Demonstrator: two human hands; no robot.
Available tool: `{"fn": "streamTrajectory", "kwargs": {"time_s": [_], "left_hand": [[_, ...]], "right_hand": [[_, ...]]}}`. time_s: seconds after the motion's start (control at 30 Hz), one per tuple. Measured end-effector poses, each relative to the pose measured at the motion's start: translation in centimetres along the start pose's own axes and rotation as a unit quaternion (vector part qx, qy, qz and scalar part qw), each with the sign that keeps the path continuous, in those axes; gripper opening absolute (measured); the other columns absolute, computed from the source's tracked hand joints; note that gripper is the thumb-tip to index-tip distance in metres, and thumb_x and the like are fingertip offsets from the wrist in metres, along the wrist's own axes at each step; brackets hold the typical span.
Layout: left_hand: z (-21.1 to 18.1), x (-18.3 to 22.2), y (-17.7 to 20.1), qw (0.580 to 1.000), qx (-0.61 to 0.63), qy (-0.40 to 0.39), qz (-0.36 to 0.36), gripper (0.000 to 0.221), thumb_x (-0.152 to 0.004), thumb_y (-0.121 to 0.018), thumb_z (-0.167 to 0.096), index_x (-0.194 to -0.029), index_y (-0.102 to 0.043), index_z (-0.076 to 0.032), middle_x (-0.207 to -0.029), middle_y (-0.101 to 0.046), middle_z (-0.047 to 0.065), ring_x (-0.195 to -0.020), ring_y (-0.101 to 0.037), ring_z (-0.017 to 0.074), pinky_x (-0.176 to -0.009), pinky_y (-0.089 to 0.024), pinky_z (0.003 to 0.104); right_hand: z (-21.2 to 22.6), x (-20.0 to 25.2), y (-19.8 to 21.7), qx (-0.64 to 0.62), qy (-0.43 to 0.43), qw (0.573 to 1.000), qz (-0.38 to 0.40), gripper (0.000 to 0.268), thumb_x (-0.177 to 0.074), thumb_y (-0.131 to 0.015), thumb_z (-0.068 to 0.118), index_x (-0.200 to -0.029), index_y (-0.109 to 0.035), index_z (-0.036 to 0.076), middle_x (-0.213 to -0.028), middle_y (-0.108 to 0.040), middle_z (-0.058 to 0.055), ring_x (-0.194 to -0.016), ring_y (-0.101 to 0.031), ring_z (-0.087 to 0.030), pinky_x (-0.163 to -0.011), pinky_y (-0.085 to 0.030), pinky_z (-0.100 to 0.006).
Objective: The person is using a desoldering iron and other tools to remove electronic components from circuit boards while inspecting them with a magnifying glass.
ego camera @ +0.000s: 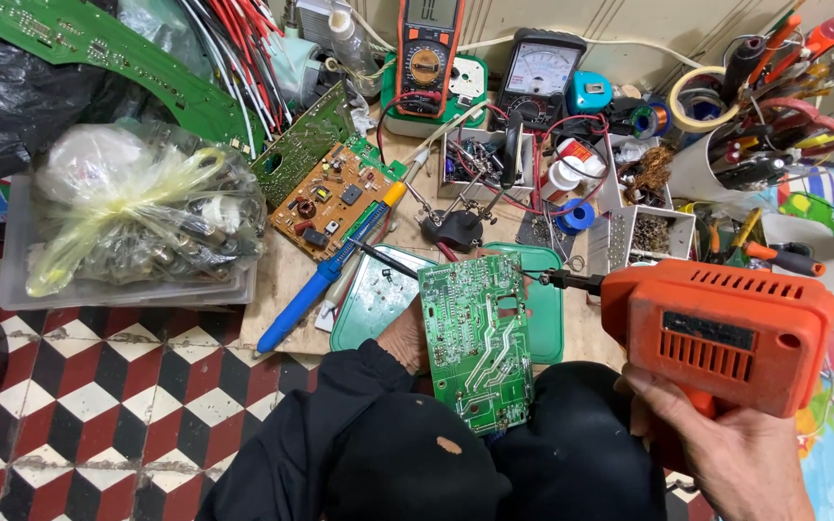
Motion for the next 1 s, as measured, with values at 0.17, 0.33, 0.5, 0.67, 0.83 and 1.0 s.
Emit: {"fn": "streamTrajectory", "kwargs": {"time_s": [0.17, 0.33, 0.5, 0.67, 0.83, 1.0], "left_hand": [[-0.4, -0.4, 0.3, 1.000, -0.001, 0.000, -0.004, 0.039, -0.112, -0.051, -0.050, -0.098, -0.044, -0.014, -0.089, -0.051, 0.008, -0.077, -0.046, 0.0169, -0.072, -0.038, 0.030], [-0.5, -0.4, 0.6, 1.000, -0.006, -0.002, -0.005, 0.040, -0.112, -0.050, -0.050, -0.097, -0.044, -0.014, -0.088, -0.051, 0.008, -0.077, -0.045, 0.0168, -0.071, -0.038, 0.030], [-0.4, -0.2, 1.0, 1.000, -0.012, -0.002, -0.006, 0.041, -0.112, -0.050, -0.051, -0.096, -0.043, -0.014, -0.087, -0.050, 0.007, -0.075, -0.045, 0.0167, -0.070, -0.037, 0.030], [-0.1, -0.5, 1.0, 1.000, -0.016, -0.003, -0.007, 0.041, -0.112, -0.050, -0.052, -0.096, -0.043, -0.014, -0.086, -0.050, 0.007, -0.074, -0.045, 0.0167, -0.069, -0.037, 0.030], [0.3, -0.5, 1.2, 1.000, -0.016, -0.001, -0.010, 0.042, -0.112, -0.050, -0.052, -0.095, -0.043, -0.015, -0.085, -0.050, 0.007, -0.073, -0.044, 0.0166, -0.068, -0.037, 0.030], [0.3, -0.2, 1.4, 1.000, -0.014, -0.002, -0.016, 0.043, -0.112, -0.049, -0.053, -0.094, -0.042, -0.015, -0.084, -0.049, 0.007, -0.072, -0.044, 0.0166, -0.067, -0.037, 0.030]], "right_hand": [[0.3, 0.2, 0.1, 0.014, 0.023, 1.000, -0.003, 0.017, -0.098, -0.082, -0.001, -0.106, -0.082, -0.016, -0.067, -0.073, -0.032, -0.048, -0.059, -0.038, -0.041, -0.044, -0.047], [1.5, 0.7, -0.2, 0.015, 0.023, 1.000, 0.000, 0.019, -0.100, -0.082, 0.002, -0.105, -0.083, -0.016, -0.068, -0.073, -0.031, -0.050, -0.059, -0.038, -0.043, -0.046, -0.047], [1.7, 1.1, -0.2, 0.011, 0.040, 0.999, 0.004, 0.019, -0.100, -0.081, 0.004, -0.105, -0.084, -0.013, -0.067, -0.073, -0.028, -0.048, -0.056, -0.033, -0.043, -0.042, -0.044], [1.0, 0.9, -0.1, 0.004, 0.077, 0.997, 0.002, 0.031, -0.093, -0.082, -0.001, -0.122, -0.079, -0.009, -0.081, -0.078, -0.026, -0.062, -0.067, -0.034, -0.056, -0.053, -0.045], [0.6, 0.9, 0.1, -0.002, 0.063, 0.998, 0.011, 0.022, -0.095, -0.080, -0.003, -0.115, -0.085, -0.011, -0.073, -0.078, -0.029, -0.055, -0.064, -0.036, -0.049, -0.049, -0.045], [0.7, 0.6, 0.1, 0.030, 0.062, 0.998, 0.005, 0.018, -0.094, -0.084, -0.002, -0.109, -0.084, -0.012, -0.072, -0.079, -0.027, -0.055, -0.066, -0.034, -0.051, -0.051, -0.044]]}}
Point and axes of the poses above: each hand's wrist, its own x-axis away from the middle knuckle, its own y-axis out of the back of the hand, z = x × y, the point moved 4 cm from there along -x, towards the middle knuckle
